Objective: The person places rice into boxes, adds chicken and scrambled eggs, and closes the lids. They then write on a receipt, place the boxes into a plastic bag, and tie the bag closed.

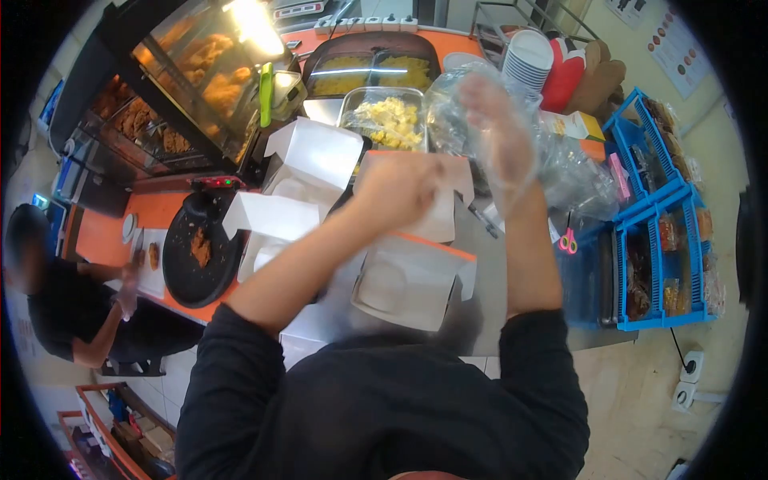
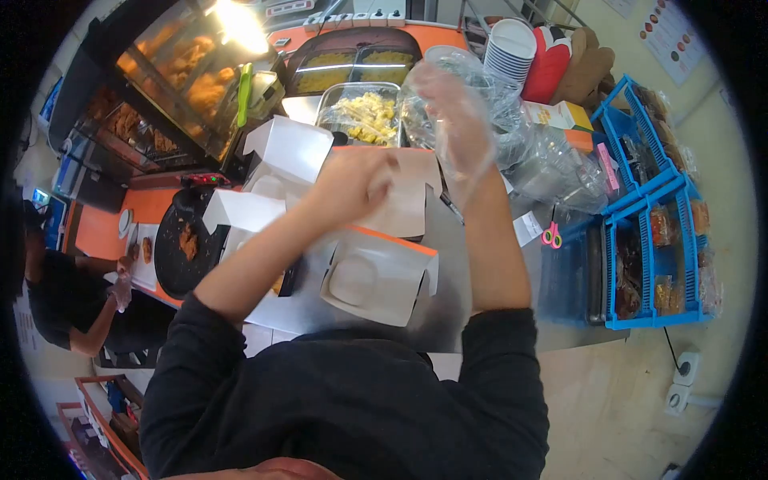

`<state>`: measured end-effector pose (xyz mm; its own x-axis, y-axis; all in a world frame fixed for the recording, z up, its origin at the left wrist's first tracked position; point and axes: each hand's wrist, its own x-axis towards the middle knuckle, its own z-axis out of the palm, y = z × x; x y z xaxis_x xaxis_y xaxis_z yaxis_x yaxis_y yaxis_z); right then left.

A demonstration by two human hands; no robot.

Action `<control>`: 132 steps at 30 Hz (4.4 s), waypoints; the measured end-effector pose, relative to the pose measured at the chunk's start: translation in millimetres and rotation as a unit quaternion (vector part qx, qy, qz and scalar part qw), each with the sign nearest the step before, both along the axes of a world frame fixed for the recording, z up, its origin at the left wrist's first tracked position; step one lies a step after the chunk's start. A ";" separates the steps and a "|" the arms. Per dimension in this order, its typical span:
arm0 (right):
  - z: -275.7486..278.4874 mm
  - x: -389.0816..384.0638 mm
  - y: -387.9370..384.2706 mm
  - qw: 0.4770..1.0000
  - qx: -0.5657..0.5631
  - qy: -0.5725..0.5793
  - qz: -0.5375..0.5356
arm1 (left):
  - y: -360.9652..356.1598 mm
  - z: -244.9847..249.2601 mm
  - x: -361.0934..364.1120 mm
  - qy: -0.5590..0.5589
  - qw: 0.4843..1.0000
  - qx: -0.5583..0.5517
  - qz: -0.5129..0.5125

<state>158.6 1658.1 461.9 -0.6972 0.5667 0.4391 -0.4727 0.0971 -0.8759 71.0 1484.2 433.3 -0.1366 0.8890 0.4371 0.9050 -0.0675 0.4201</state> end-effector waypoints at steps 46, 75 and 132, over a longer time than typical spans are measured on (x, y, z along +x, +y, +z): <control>-76.3 -155.3 -24.0 0.640 0.449 -0.599 0.176 | -14.7 -63.3 -85.6 0.333 0.807 -0.485 0.048; -51.3 -12.0 -106.7 0.847 -0.163 -0.409 0.299 | -113.5 -103.2 21.4 0.010 0.952 -0.292 0.088; -102.5 -133.7 -7.6 0.513 0.605 -0.563 0.234 | -326.3 -189.6 33.7 -0.284 0.765 -0.345 0.464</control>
